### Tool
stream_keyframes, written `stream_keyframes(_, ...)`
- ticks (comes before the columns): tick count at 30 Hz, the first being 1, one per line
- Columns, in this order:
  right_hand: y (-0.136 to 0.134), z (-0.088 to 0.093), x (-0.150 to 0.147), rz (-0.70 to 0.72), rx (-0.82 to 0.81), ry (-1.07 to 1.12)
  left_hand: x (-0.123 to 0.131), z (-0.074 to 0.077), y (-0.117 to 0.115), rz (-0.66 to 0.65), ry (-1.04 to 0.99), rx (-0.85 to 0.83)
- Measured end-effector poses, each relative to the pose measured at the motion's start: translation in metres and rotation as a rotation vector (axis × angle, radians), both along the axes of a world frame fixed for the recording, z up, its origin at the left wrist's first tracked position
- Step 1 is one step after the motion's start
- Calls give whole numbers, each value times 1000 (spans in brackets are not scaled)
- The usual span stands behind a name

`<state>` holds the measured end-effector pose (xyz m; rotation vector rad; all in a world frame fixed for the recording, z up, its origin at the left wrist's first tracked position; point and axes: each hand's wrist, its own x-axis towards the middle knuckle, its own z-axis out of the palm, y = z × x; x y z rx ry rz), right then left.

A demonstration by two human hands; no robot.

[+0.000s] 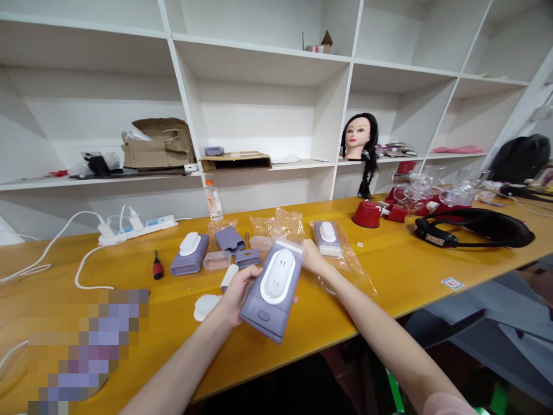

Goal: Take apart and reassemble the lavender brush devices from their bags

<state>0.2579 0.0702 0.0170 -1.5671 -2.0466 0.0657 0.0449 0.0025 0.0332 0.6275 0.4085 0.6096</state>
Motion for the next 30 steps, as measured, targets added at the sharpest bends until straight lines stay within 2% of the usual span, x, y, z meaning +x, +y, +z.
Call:
stream_keyframes(6, 8, 0, 11, 22, 32, 235, 6, -5, -2, 69, 197, -3)
stream_keyframes(11, 2, 12, 11, 52, 67, 364, 6, -7, -2, 32, 245, -40)
stream_keyframes(15, -9, 23, 8, 69, 127, 409, 6, -5, -3, 138, 352, -33)
stream_keyframes(18, -18, 30, 8, 90, 156, 402, 4, -2, -4, 210, 355, -18)
stream_keyframes(21, -26, 33, 8, 146, 206, 308, 2, 0, -3, 263, 311, -23)
stream_keyframes(25, -34, 35, 6, 250, 297, 10, 0, -1, -2, 323, 255, 23)
stream_keyframes(28, -36, 36, 2, 219, 349, -262, -2, 0, -3, 298, 220, 37)
stream_keyframes(30, -37, 36, 0, 177, 361, -348, -4, 2, -4, 254, 188, 29)
